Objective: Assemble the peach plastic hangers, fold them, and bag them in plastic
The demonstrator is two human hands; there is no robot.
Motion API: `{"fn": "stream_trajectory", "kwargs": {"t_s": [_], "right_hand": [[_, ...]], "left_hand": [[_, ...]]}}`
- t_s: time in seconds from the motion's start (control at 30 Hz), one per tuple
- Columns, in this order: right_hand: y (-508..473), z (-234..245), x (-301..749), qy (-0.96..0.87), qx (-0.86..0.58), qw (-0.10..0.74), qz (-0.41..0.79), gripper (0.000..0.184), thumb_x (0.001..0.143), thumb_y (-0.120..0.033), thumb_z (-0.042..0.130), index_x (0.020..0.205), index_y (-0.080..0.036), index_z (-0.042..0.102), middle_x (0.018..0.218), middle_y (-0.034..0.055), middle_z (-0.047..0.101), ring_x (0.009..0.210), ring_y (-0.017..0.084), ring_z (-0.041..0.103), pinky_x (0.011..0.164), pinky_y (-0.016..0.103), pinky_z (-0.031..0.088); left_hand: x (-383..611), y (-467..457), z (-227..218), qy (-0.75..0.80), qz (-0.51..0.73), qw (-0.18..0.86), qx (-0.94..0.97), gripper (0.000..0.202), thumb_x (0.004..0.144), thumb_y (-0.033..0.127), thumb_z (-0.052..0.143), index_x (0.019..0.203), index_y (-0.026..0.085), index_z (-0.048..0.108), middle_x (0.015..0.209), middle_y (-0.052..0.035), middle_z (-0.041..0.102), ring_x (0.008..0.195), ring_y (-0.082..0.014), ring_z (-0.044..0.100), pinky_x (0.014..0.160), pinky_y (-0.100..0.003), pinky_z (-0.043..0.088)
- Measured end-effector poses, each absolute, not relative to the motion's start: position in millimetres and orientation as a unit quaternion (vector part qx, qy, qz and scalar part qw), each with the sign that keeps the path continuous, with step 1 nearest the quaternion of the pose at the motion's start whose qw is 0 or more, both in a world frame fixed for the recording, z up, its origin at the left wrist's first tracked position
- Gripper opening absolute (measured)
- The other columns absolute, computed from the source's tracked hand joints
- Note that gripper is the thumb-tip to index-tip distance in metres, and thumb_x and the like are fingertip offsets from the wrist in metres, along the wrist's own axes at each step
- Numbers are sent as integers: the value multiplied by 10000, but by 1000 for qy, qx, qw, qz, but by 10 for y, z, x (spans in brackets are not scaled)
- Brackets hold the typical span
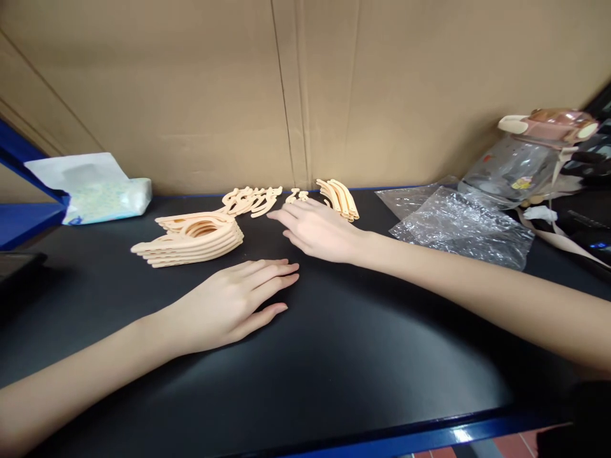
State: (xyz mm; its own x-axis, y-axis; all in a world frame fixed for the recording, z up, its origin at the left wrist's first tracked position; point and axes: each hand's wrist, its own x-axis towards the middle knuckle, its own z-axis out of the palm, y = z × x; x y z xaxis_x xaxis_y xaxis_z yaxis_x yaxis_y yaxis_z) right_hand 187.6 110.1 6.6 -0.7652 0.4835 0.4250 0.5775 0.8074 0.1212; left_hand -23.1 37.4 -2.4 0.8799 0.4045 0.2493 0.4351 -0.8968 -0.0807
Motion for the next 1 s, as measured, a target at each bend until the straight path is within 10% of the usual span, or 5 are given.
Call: {"fn": "stream_trajectory", "kwargs": {"t_s": [0.27,1.0], "right_hand": [[1562,8,1388,-938,-293,106,-150,772,718,90,537,1461,-24,366,1422,214,539,1298,309,523,1018,442,448],[759,-135,2031,-967,-188,161,-53,430,936,-76,418,1343,-63,556,1403,135,585,1325,216,532,1077,389,482]], "left_hand": [[-238,358,-23,-204,-119,82,-968,354,1014,287,439,1230,75,624,1296,-149,661,1141,-290,648,927,-437,561],[-212,362,2,-195,-124,65,-971,298,1021,248,408,1151,120,644,1119,-108,706,1005,-231,674,910,-362,548]]}}
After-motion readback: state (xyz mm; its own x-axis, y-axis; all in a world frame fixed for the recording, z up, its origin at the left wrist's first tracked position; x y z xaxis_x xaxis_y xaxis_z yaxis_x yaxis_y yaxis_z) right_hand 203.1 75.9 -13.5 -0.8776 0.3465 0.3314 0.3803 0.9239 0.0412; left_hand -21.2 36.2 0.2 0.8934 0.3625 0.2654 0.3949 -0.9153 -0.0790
